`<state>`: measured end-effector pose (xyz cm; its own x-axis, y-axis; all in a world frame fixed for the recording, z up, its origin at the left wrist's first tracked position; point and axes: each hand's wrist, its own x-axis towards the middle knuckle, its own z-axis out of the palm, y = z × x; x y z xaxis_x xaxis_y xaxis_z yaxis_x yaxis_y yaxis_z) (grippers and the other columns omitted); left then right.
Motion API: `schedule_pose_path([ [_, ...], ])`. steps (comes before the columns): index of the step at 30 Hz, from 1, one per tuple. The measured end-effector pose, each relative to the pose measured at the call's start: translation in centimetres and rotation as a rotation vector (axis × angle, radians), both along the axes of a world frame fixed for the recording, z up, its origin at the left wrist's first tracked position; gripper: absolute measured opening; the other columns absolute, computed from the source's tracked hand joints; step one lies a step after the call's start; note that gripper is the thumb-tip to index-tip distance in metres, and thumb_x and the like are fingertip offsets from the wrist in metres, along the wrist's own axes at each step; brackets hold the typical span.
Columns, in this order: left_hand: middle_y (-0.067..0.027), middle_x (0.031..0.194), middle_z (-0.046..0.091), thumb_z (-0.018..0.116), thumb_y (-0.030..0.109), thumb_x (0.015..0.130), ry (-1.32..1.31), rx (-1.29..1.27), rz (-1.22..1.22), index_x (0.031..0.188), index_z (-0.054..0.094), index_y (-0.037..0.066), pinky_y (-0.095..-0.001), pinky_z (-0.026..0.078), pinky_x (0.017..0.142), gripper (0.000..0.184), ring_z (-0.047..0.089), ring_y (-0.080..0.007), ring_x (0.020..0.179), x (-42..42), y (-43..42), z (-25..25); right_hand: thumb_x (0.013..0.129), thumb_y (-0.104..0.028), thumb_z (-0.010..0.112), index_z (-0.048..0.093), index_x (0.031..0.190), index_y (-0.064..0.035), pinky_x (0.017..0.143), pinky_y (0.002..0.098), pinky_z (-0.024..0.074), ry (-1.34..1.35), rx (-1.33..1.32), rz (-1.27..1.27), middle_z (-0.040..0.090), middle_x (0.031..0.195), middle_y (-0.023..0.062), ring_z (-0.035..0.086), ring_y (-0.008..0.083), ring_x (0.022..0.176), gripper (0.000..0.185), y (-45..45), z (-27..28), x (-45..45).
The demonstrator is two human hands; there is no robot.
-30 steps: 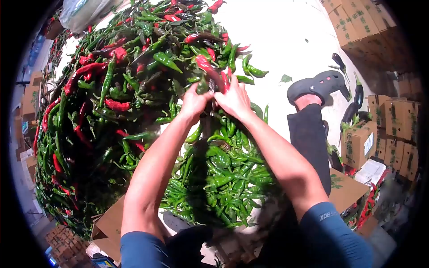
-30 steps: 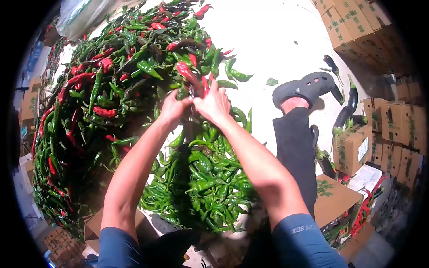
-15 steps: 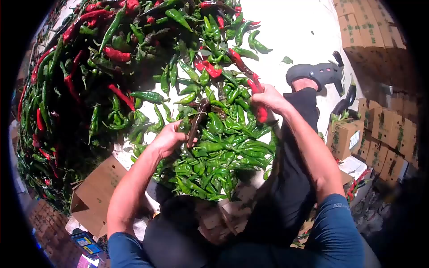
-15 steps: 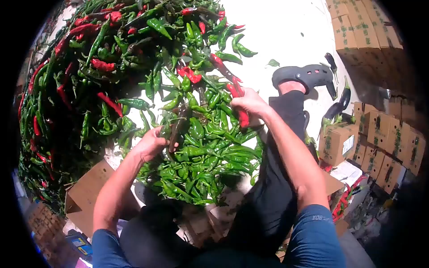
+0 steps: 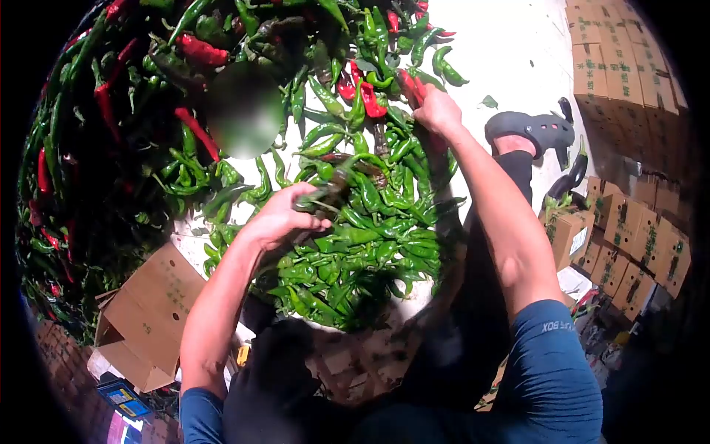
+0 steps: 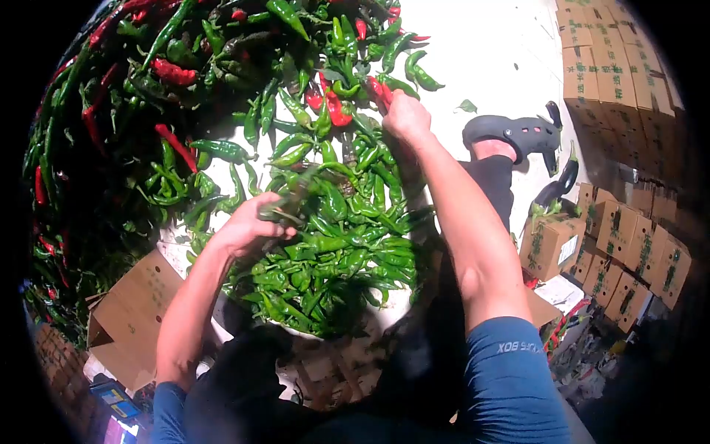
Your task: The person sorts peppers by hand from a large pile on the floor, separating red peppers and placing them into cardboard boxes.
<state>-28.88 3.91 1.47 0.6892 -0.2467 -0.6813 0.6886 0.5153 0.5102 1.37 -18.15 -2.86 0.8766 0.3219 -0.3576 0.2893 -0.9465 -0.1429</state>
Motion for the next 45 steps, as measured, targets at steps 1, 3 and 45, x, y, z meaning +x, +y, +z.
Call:
schedule_pose_path([
  [1, -0.0131, 0.1, 0.066, 0.063, -0.01, 0.072, 0.004, -0.007, 0.063, 0.125, 0.049, -0.002, -0.0332, 0.056, 0.079, 0.055, 0.069, -0.0225, 0.084, -0.9, 0.3, 0.3, 0.071, -0.021, 0.066, 0.067, 0.097, -0.001, 0.079, 0.0441, 0.0535, 0.066, 0.021, 0.001, 0.071, 0.089, 0.0214, 0.069, 0.0362, 0.088, 0.033, -0.3, 0.3, 0.0],
  [3, -0.0111, 0.101, 0.064, 0.065, -0.008, 0.072, -0.015, -0.057, 0.251, 0.125, 0.051, 0.0, -0.0323, 0.055, 0.081, 0.055, 0.067, -0.0213, 0.086, -2.7, 0.4, 0.5, 0.068, -0.02, 0.069, 0.068, 0.09, 0.0018, 0.073, 0.0407, 0.0538, 0.186, 0.071, 0.003, 0.07, 0.081, 0.0194, 0.07, 0.031, 0.079, 0.031, -1.5, 1.4, 0.9],
  [45, -0.0108, 0.108, 0.062, 0.06, -0.011, 0.081, -0.063, 0.395, 0.224, 0.152, 0.031, 0.007, -0.0291, 0.056, 0.067, 0.079, 0.067, -0.0177, 0.084, -8.7, 0.4, 7.7, 0.076, -0.011, 0.071, 0.063, 0.083, 0.0007, 0.062, 0.0291, 0.0507, 0.351, 0.697, -0.279, 0.063, 0.072, 0.0039, 0.061, 0.0125, 0.064, 0.016, -0.3, 18.2, -15.0],
])
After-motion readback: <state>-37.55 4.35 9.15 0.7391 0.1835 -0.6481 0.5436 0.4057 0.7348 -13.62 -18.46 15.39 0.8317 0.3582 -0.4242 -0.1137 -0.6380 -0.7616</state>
